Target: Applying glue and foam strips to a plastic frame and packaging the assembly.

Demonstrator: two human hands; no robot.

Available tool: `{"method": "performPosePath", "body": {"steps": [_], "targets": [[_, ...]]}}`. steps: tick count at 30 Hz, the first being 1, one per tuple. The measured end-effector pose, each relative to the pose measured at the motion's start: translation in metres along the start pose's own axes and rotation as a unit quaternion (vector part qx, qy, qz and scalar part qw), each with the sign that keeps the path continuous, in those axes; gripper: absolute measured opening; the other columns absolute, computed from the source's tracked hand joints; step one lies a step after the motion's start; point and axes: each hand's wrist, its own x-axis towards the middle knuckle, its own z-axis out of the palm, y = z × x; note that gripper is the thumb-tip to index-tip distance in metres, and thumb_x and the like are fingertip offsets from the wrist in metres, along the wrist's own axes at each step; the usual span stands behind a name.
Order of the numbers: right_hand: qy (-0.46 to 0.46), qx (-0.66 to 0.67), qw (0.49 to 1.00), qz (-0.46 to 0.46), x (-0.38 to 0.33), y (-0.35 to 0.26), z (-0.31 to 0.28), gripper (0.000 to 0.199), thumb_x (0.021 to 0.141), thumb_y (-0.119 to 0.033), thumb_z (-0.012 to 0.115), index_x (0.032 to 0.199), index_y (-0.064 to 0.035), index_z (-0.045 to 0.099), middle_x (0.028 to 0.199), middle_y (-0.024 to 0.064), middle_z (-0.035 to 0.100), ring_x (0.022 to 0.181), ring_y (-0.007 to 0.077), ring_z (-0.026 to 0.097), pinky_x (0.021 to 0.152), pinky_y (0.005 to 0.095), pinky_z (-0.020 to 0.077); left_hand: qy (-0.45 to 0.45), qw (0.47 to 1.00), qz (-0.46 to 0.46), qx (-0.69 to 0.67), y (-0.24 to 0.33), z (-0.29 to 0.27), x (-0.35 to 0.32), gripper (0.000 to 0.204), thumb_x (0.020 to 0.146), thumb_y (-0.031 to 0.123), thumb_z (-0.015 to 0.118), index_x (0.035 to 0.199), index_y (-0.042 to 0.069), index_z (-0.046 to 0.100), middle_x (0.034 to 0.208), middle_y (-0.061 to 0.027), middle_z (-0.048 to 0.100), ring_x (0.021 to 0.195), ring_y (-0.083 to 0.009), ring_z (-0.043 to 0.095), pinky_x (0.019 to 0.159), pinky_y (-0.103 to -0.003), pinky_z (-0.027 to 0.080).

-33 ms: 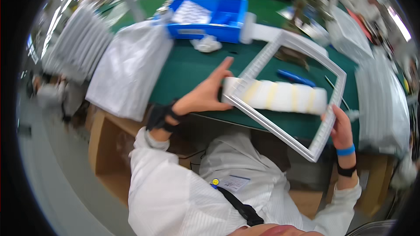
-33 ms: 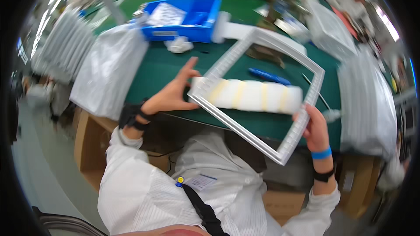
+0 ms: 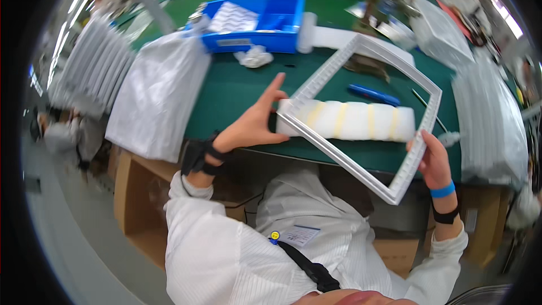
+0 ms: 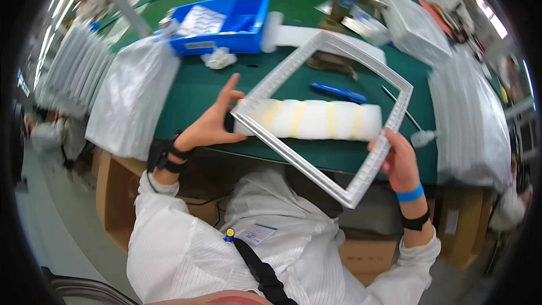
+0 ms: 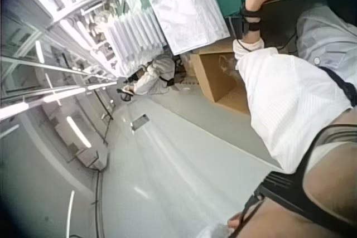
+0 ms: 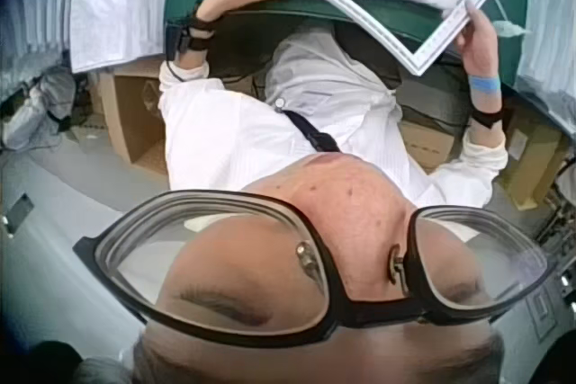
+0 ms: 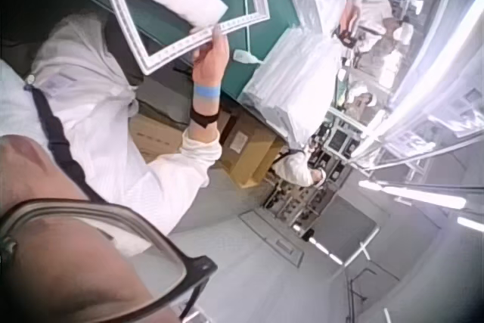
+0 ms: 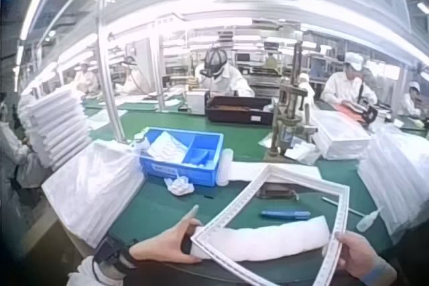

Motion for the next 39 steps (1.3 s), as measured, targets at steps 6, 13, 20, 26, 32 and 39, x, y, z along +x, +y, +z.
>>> {"method": "performPosePath", "body": {"steps": [6, 13, 20, 26, 32, 39], "targets": [[0.041, 0.121, 0.992, 0.011, -0.040, 0.025, 0.040, 0.025, 0.101, -0.030, 0.050, 0.101, -0.0055, 0.053, 0.090, 0.0117, 0.069, 0.056, 0.0125, 0.061, 0.051, 0.0265, 0.0514, -0.009, 0.998, 0.007, -0.067, -0.016, 0.013, 0.028, 0.132, 0.068, 0.011, 0.084, 0.156, 0.012, -0.014, 0.137, -0.0162, 0.048, 0.124, -0.0293, 0.051, 0.102, -0.039, 0.041], [0.024, 0.266, 0.963, -0.030, -0.047, 0.060, 0.070, 0.027, 0.104, -0.025, 0.047, 0.121, -0.0047, 0.049, 0.106, 0.0158, 0.068, 0.075, 0.0175, 0.068, 0.071, 0.0345, 0.0588, -0.010, 0.997, -0.001, -0.081, -0.009, 0.018, 0.024, 0.137, 0.068, 0.015, 0.086, 0.153, 0.012, -0.022, 0.133, -0.0183, 0.055, 0.123, -0.0313, 0.054, 0.103, -0.043, 0.041], [-0.007, 0.329, 0.944, -0.026, -0.028, 0.058, 0.122, 0.031, 0.103, -0.024, 0.050, 0.128, -0.0054, 0.044, 0.120, 0.0159, 0.062, 0.095, 0.0229, 0.068, 0.089, 0.0376, 0.0558, 0.017, 0.998, 0.028, -0.049, -0.004, 0.035, 0.025, 0.136, 0.069, 0.018, 0.087, 0.153, 0.010, -0.020, 0.130, -0.0194, 0.057, 0.120, -0.0298, 0.056, 0.104, -0.041, 0.041], [-0.068, 0.287, 0.955, -0.020, -0.020, 0.059, 0.102, 0.039, 0.103, -0.023, 0.048, 0.137, -0.0045, 0.040, 0.132, 0.0172, 0.056, 0.115, 0.0304, 0.062, 0.098, 0.0388, 0.0509, -0.048, 0.996, -0.005, -0.081, 0.004, 0.028, 0.026, 0.129, 0.072, 0.009, 0.081, 0.154, 0.012, -0.018, 0.142, -0.0202, 0.048, 0.130, -0.0314, 0.049, 0.113, -0.043, 0.032], [-0.150, -0.047, 0.987, 0.043, -0.033, 0.055, 0.039, 0.034, 0.100, -0.024, 0.055, 0.124, -0.0004, 0.058, 0.112, 0.0158, 0.067, 0.088, 0.0201, 0.071, 0.071, 0.0272, 0.0562, -0.038, 0.967, -0.062, -0.244, 0.001, 0.006, 0.036, 0.093, 0.087, 0.027, 0.063, 0.158, 0.010, 0.006, 0.147, -0.0182, 0.043, 0.136, -0.0299, 0.040, 0.114, -0.043, 0.028], [0.457, -0.211, 0.824, -0.260, -0.016, 0.072, -0.087, 0.034, 0.093, -0.021, 0.068, 0.117, 0.0010, 0.057, 0.087, 0.0044, 0.061, 0.077, 0.0097, 0.057, 0.069, 0.0247, 0.0467, 0.047, 0.973, -0.202, -0.097, 0.015, 0.004, 0.102, 0.060, 0.099, 0.029, 0.054, 0.151, 0.005, 0.035, 0.125, -0.0111, 0.057, 0.107, -0.0139, 0.056, 0.093, -0.030, 0.043]]}}
